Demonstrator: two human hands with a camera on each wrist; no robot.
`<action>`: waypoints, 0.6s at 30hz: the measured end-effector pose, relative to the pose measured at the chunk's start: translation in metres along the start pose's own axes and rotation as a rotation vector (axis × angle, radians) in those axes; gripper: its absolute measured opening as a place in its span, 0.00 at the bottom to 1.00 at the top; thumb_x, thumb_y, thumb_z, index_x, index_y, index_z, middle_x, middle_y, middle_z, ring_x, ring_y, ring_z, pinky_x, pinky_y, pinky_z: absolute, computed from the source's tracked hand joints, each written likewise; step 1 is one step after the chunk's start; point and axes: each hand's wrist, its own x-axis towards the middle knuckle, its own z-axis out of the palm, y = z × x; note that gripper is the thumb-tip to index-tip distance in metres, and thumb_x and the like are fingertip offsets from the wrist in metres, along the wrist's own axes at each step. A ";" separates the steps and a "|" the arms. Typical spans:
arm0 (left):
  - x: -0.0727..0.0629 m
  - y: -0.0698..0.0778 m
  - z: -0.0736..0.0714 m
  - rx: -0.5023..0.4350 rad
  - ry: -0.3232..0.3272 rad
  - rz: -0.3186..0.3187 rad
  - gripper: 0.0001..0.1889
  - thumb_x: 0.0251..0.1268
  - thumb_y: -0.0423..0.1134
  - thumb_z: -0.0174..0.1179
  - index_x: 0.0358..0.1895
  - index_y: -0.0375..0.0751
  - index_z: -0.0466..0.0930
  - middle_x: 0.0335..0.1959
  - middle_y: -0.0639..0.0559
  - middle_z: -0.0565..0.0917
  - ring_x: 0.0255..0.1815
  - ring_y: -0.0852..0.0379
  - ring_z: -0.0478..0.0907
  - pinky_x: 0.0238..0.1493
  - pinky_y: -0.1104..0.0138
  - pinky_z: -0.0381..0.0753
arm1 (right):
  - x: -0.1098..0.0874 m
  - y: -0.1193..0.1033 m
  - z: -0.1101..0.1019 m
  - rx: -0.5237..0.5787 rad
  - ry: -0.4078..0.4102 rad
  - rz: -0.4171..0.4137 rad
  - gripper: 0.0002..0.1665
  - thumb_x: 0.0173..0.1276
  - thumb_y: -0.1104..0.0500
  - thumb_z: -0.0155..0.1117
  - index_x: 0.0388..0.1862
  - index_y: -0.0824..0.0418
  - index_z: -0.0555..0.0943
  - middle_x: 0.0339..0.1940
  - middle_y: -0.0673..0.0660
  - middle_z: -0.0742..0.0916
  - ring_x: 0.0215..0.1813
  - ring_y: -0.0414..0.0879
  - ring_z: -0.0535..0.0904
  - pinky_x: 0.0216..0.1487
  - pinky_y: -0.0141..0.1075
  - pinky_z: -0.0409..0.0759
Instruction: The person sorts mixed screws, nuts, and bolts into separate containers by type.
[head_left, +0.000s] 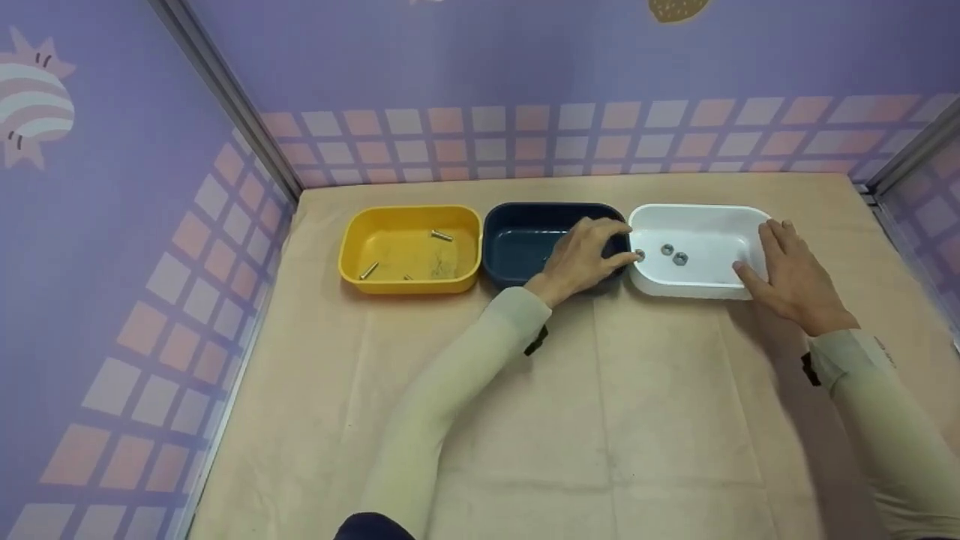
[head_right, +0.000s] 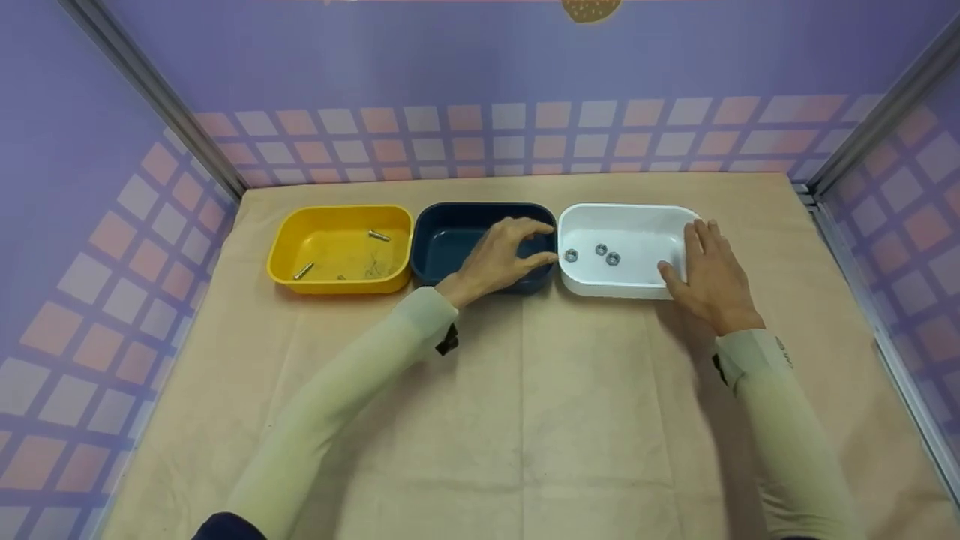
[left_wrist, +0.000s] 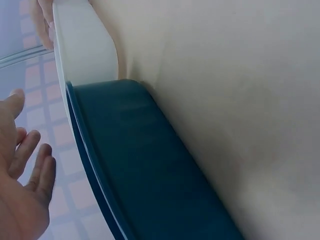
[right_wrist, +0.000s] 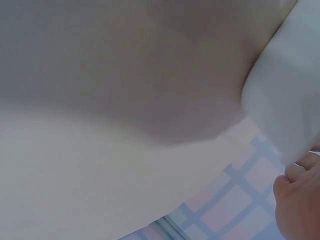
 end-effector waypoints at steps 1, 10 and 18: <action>-0.003 -0.002 -0.001 0.016 0.000 -0.007 0.26 0.73 0.55 0.69 0.68 0.46 0.84 0.65 0.53 0.87 0.56 0.55 0.82 0.59 0.68 0.81 | 0.001 -0.002 0.000 0.000 0.006 -0.009 0.53 0.84 0.37 0.49 0.86 0.75 0.47 0.86 0.78 0.54 0.87 0.77 0.42 0.82 0.74 0.47; -0.028 -0.020 -0.013 0.037 0.038 -0.040 0.24 0.80 0.57 0.61 0.68 0.47 0.83 0.67 0.54 0.85 0.62 0.54 0.80 0.68 0.62 0.79 | 0.008 -0.022 0.005 0.032 0.095 -0.105 0.47 0.82 0.40 0.56 0.85 0.69 0.60 0.85 0.76 0.61 0.86 0.78 0.48 0.86 0.69 0.47; -0.052 -0.042 -0.032 0.068 0.092 -0.080 0.30 0.76 0.63 0.61 0.70 0.49 0.82 0.70 0.54 0.83 0.69 0.51 0.79 0.75 0.56 0.75 | 0.008 -0.044 0.005 0.049 0.134 -0.113 0.45 0.80 0.37 0.59 0.84 0.63 0.66 0.86 0.72 0.62 0.86 0.77 0.49 0.85 0.70 0.49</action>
